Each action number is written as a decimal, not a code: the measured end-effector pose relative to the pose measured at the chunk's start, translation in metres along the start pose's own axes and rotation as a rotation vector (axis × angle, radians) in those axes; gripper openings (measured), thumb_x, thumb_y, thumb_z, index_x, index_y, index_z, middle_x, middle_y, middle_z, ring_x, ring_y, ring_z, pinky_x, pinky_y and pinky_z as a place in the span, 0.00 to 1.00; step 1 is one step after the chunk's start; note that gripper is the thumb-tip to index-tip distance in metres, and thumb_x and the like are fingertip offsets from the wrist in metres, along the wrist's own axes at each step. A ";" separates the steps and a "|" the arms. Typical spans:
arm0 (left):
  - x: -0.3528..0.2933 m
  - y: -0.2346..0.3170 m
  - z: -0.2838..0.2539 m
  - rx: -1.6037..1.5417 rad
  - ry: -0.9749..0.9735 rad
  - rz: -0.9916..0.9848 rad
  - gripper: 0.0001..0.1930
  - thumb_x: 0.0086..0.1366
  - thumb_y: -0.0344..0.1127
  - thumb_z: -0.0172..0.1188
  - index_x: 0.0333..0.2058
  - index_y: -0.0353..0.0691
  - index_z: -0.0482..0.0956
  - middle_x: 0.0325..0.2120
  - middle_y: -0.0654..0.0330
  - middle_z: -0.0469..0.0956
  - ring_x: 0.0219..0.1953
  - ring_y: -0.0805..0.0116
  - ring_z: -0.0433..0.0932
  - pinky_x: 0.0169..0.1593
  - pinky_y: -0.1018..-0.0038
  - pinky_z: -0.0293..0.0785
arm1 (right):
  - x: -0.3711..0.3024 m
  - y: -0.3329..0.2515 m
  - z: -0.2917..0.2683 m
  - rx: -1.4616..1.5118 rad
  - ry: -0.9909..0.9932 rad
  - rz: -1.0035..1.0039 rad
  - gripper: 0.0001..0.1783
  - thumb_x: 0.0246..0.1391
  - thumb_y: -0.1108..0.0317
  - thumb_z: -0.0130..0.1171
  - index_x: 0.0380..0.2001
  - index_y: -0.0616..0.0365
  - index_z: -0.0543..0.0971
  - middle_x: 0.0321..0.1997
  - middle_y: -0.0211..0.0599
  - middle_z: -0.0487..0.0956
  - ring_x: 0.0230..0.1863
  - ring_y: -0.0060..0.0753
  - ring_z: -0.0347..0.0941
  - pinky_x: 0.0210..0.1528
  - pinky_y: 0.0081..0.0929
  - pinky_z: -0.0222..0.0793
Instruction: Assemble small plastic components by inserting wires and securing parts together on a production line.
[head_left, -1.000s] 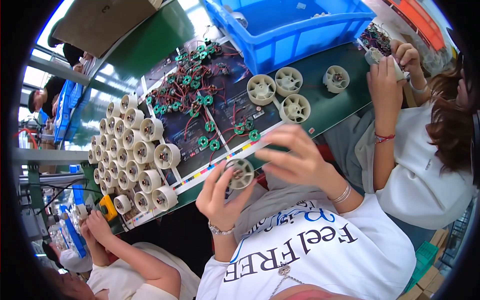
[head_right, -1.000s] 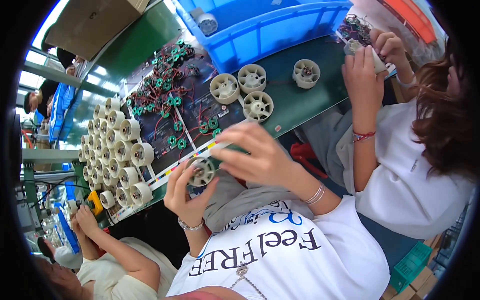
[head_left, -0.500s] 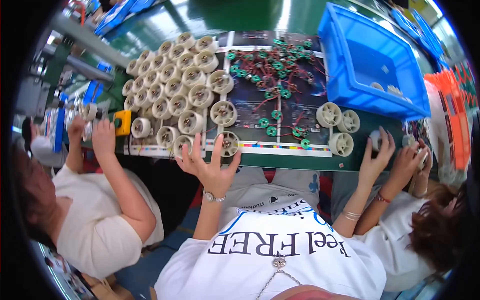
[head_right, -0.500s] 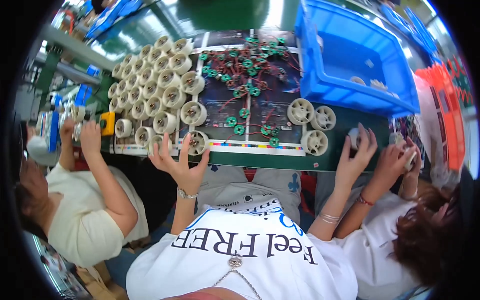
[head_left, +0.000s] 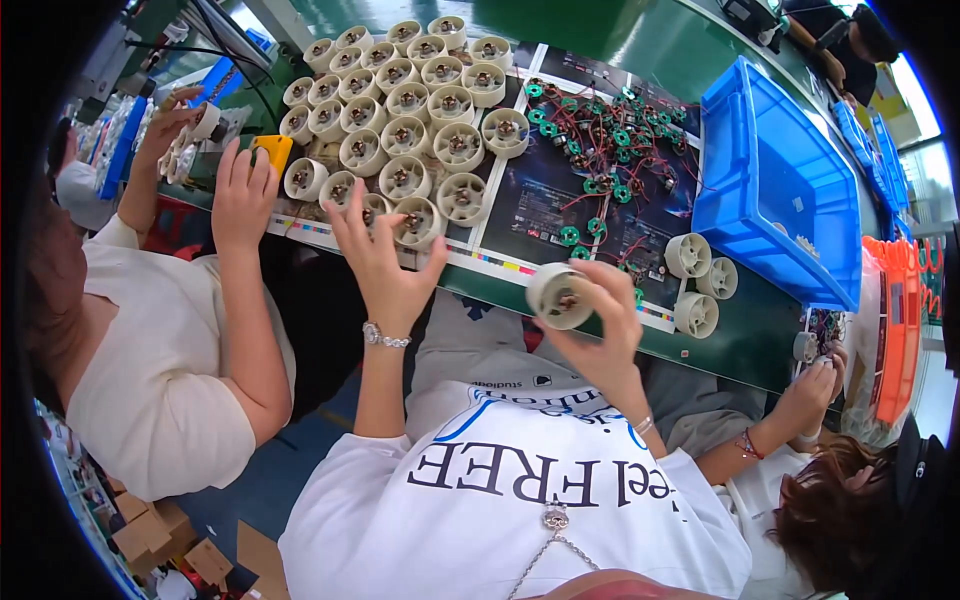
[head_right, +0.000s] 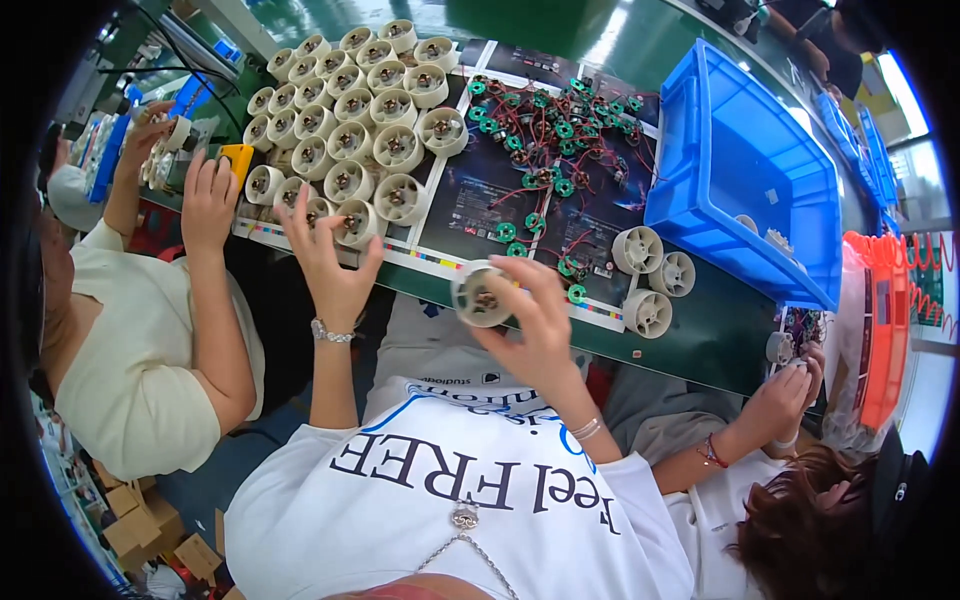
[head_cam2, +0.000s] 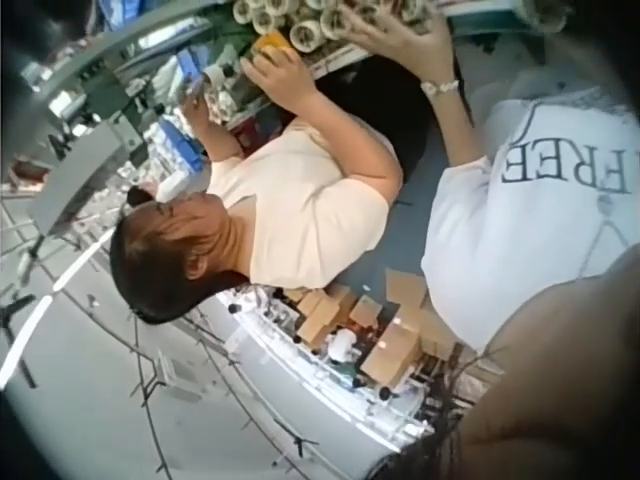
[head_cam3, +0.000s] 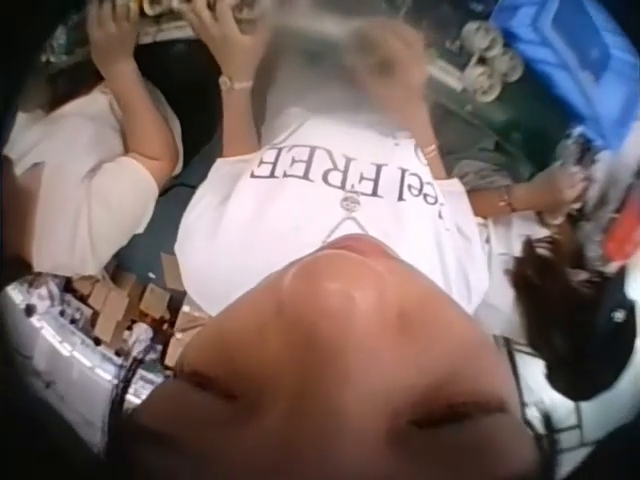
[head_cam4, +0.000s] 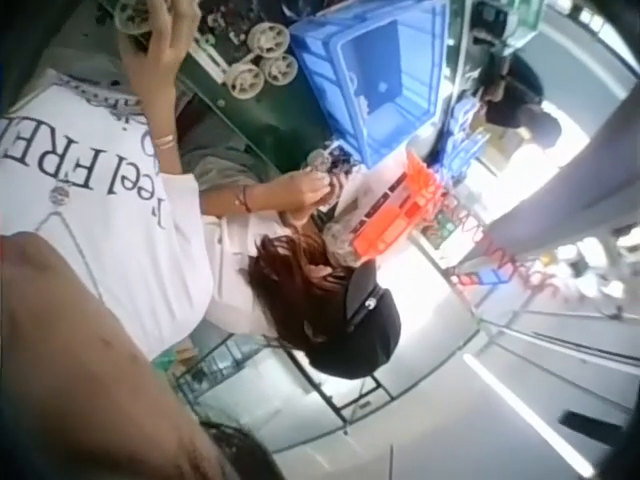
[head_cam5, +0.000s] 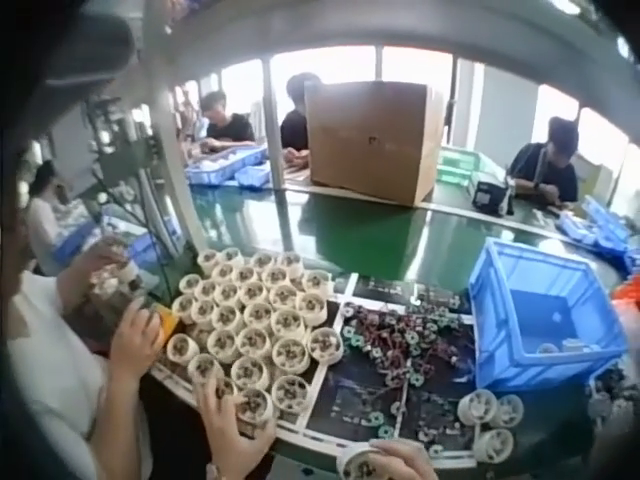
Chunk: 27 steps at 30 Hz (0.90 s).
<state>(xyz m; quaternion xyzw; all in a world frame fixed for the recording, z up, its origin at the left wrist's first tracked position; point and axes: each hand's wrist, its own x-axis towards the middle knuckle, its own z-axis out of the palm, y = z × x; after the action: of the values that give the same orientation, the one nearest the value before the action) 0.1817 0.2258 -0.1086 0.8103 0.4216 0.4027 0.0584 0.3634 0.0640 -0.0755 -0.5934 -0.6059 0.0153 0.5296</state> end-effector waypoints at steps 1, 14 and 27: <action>0.005 -0.004 -0.002 -0.023 0.002 -0.019 0.28 0.47 0.38 0.68 0.49 0.42 0.72 0.66 0.49 0.54 0.70 0.38 0.40 0.68 0.42 0.38 | 0.003 0.000 0.010 0.012 -0.043 -0.021 0.33 0.32 0.77 0.71 0.48 0.52 0.76 0.57 0.39 0.74 0.51 0.42 0.70 0.52 0.36 0.70; -0.088 0.011 -0.030 -0.456 -0.341 0.300 0.18 0.46 0.27 0.66 0.38 0.43 0.74 0.43 0.57 0.75 0.43 0.57 0.73 0.50 0.62 0.71 | -0.013 -0.006 0.031 0.064 -0.028 -0.070 0.21 0.38 0.81 0.65 0.40 0.58 0.80 0.45 0.37 0.77 0.38 0.36 0.72 0.40 0.27 0.70; -0.122 0.011 -0.047 -0.591 -1.339 0.061 0.09 0.59 0.31 0.57 0.40 0.45 0.79 0.38 0.63 0.80 0.38 0.63 0.78 0.43 0.73 0.74 | -0.110 -0.003 -0.033 0.170 -1.110 0.837 0.11 0.46 0.71 0.63 0.36 0.56 0.79 0.39 0.37 0.78 0.35 0.33 0.72 0.40 0.24 0.68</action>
<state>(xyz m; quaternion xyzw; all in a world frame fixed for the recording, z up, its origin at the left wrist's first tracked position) 0.1163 0.1183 -0.1462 0.8446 0.1463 -0.0807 0.5087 0.3538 -0.0380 -0.1280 -0.6378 -0.5041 0.5662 0.1361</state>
